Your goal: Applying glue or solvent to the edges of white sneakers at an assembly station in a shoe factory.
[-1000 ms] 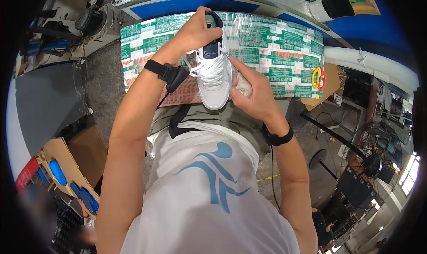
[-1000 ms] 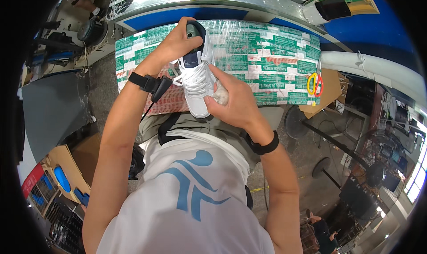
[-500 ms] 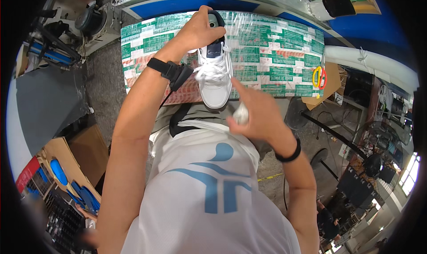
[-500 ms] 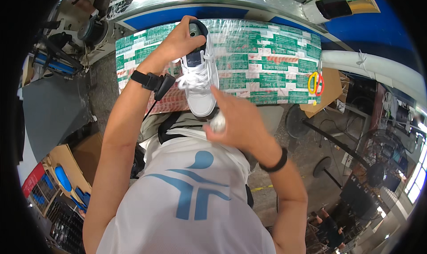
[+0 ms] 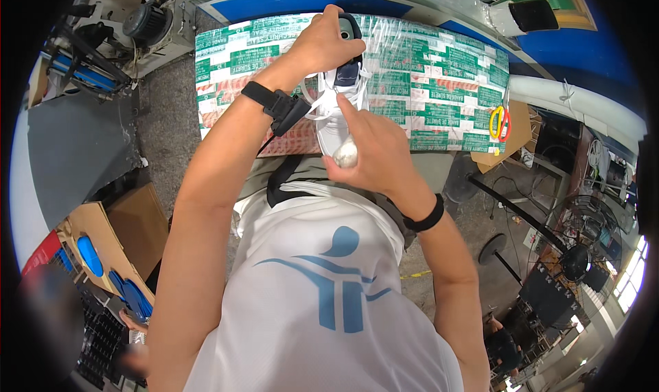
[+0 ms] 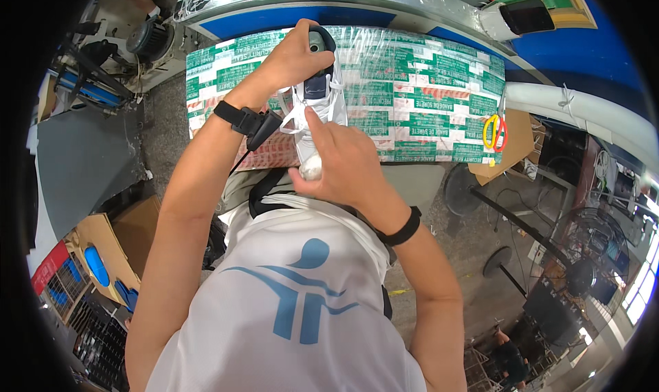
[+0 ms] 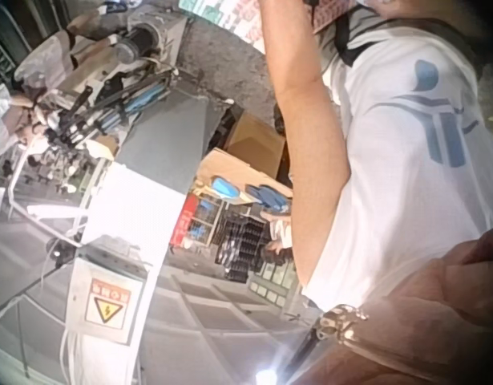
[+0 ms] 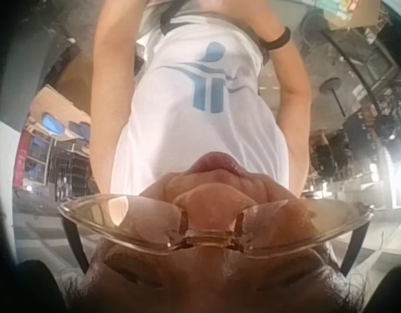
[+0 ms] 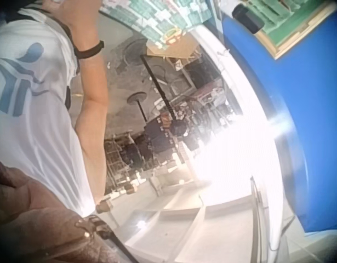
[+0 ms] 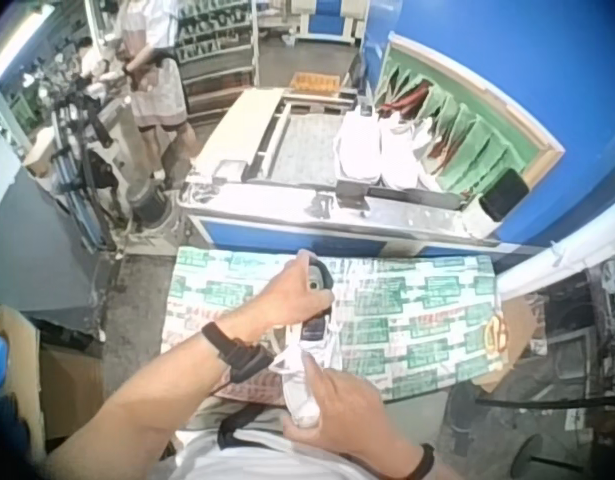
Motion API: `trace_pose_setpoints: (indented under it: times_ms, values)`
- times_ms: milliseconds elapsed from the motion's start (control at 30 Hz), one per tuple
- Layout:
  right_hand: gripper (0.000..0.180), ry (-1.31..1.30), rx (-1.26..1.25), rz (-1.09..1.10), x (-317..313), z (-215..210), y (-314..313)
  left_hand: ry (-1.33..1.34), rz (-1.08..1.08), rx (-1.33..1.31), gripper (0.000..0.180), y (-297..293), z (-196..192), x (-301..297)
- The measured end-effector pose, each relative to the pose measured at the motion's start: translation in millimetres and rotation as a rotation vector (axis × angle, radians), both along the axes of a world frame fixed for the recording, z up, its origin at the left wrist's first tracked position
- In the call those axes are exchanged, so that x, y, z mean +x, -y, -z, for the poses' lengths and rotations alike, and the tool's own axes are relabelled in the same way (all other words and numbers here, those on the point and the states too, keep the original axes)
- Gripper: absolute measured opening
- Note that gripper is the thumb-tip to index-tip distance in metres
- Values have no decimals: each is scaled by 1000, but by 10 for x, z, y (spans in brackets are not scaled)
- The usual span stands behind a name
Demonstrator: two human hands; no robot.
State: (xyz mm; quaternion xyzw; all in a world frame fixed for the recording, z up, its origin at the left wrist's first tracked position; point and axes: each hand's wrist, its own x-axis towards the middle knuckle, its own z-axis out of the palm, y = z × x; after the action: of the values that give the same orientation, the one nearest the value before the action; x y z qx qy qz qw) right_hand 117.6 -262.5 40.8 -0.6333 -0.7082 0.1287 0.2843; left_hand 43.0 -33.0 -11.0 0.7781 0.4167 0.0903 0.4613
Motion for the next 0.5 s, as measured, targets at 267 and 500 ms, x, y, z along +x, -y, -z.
trace_pose_setpoints:
  times_ms: [267,500]
  values:
    - [100,-82,-81,71,-244,83,-72,-36,-22,56,81,44,-1,25]
    - [95,-362,-278,9,-59,-245,534,131,101,-129,80,-77,-67,-129]
